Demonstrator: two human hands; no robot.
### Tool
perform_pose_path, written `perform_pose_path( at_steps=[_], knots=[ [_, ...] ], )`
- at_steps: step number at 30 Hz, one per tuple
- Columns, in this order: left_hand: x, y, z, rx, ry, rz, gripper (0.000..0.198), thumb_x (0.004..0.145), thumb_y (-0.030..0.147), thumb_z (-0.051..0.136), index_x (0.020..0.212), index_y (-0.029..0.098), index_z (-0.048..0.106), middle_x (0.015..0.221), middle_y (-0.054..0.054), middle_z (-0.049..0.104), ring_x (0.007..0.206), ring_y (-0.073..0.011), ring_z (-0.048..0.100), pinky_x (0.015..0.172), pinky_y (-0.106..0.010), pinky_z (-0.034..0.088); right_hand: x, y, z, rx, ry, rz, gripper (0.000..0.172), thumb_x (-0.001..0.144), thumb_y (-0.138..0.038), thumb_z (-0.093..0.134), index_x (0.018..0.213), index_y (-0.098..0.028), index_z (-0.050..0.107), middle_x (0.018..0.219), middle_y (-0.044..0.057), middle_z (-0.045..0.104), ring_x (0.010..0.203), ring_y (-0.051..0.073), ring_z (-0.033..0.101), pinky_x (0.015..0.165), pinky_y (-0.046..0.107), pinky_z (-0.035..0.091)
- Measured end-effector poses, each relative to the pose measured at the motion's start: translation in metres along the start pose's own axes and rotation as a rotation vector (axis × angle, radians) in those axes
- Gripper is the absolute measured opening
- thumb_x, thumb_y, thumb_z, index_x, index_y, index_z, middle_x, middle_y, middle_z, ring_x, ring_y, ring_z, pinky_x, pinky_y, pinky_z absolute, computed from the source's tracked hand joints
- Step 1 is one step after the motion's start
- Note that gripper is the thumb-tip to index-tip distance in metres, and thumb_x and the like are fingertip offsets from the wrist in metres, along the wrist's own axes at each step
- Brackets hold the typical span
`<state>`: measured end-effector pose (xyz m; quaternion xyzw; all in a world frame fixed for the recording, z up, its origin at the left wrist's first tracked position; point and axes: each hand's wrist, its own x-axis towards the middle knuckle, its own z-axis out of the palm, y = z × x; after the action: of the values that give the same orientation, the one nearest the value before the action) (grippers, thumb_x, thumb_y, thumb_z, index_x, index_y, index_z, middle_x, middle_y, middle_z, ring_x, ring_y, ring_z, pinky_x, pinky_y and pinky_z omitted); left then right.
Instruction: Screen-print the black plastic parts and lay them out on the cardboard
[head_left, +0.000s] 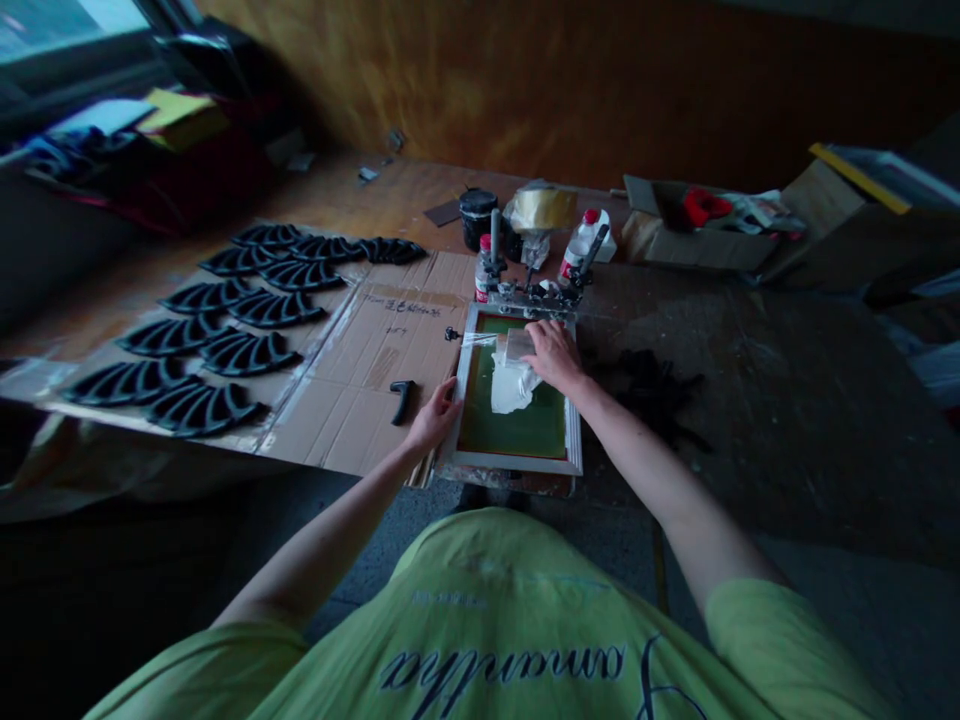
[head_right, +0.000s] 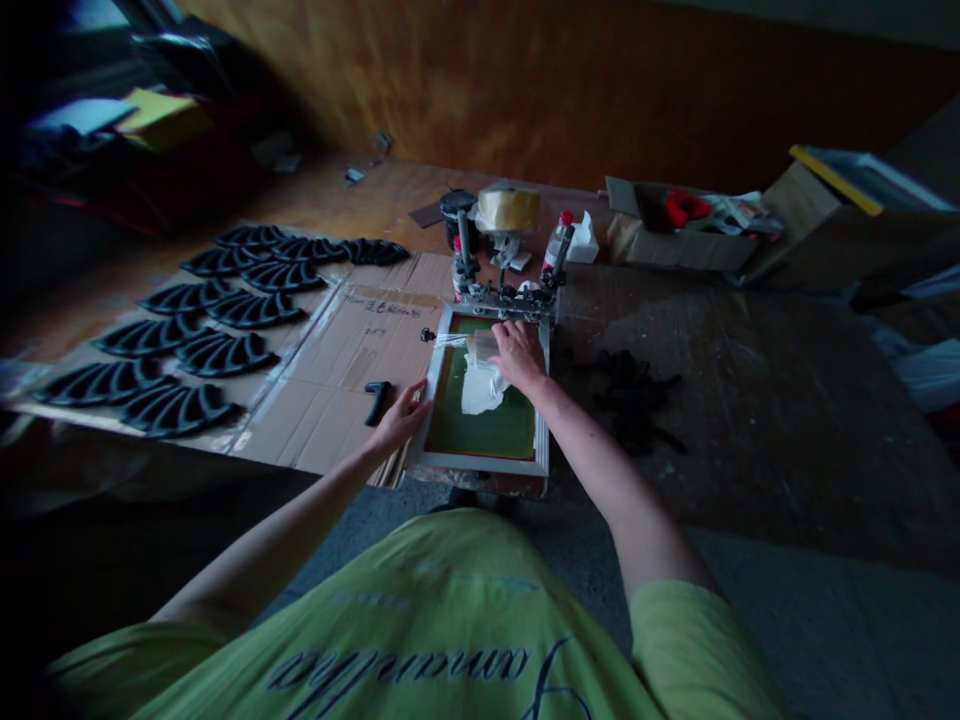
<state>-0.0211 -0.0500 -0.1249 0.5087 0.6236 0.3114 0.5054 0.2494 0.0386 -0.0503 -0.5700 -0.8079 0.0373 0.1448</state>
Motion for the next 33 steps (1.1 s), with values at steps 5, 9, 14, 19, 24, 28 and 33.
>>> perform_pose_path(
  at_steps=[5,9,14,19,24,28,33],
  knots=[
    [0.009,-0.01,-0.003,0.077,-0.009,0.015,0.067,0.082,0.048,0.065,0.142,0.021,0.056,0.081,-0.003,0.07,0.067,-0.0154,0.06,0.057,-0.022,0.04,-0.033,-0.025,0.014,-0.048,-0.192,-0.107,0.013,0.091,-0.016,0.058,0.097,-0.016,0.069,0.097,0.012,0.07,0.098,0.026,0.057,0.087,0.036,0.04],
    [0.007,-0.004,-0.003,-0.007,0.009,-0.034,0.064,0.077,0.043,0.071,0.136,0.022,0.061,0.079,-0.002,0.07,0.066,-0.0155,0.06,0.056,-0.022,0.041,-0.067,-0.019,0.007,0.006,-0.265,-0.378,0.026,0.089,-0.006,0.048,0.094,-0.017,0.07,0.094,0.01,0.07,0.095,0.024,0.057,0.084,0.035,0.037],
    [0.002,0.006,-0.003,-0.092,-0.006,-0.065,0.067,0.073,0.04,0.074,0.135,0.018,0.06,0.073,-0.001,0.067,0.061,-0.014,0.058,0.053,-0.021,0.039,-0.06,-0.014,0.003,0.02,-0.253,-0.335,0.013,0.089,-0.017,0.058,0.09,-0.02,0.071,0.09,0.007,0.07,0.095,0.024,0.056,0.083,0.034,0.036],
    [-0.002,0.011,-0.004,-0.139,-0.013,-0.066,0.071,0.073,0.041,0.074,0.137,0.016,0.058,0.068,0.002,0.063,0.056,-0.0113,0.053,0.052,-0.02,0.038,-0.079,-0.02,0.02,0.074,-0.137,-0.321,0.027,0.093,-0.011,0.048,0.102,-0.018,0.072,0.106,0.011,0.071,0.102,0.024,0.056,0.089,0.037,0.038],
    [-0.002,0.015,-0.008,-0.148,-0.066,-0.08,0.08,0.073,0.045,0.074,0.145,0.017,0.052,0.065,0.003,0.06,0.051,-0.0095,0.049,0.048,-0.02,0.034,-0.059,-0.024,0.008,0.085,-0.108,-0.214,0.021,0.094,-0.031,0.063,0.109,-0.021,0.072,0.1,0.008,0.072,0.1,0.025,0.059,0.09,0.037,0.04],
    [-0.006,0.035,-0.022,-0.185,-0.152,-0.037,0.087,0.075,0.052,0.074,0.151,0.02,0.044,0.06,0.006,0.053,0.046,-0.0084,0.042,0.044,-0.019,0.03,-0.001,-0.006,-0.018,0.099,0.038,0.037,0.054,0.089,-0.034,0.071,0.14,-0.025,0.056,0.112,0.008,0.071,0.099,0.025,0.061,0.089,0.037,0.042],
    [-0.01,0.094,-0.037,-0.309,-0.059,0.1,0.066,0.085,0.074,0.051,0.114,0.018,0.07,0.065,-0.002,0.058,0.051,-0.0114,0.05,0.046,-0.023,0.036,0.01,0.075,-0.042,0.194,0.24,0.308,0.041,0.103,-0.041,0.044,0.129,-0.013,0.059,0.097,0.011,0.071,0.082,0.019,0.062,0.077,0.032,0.044]
  ],
)
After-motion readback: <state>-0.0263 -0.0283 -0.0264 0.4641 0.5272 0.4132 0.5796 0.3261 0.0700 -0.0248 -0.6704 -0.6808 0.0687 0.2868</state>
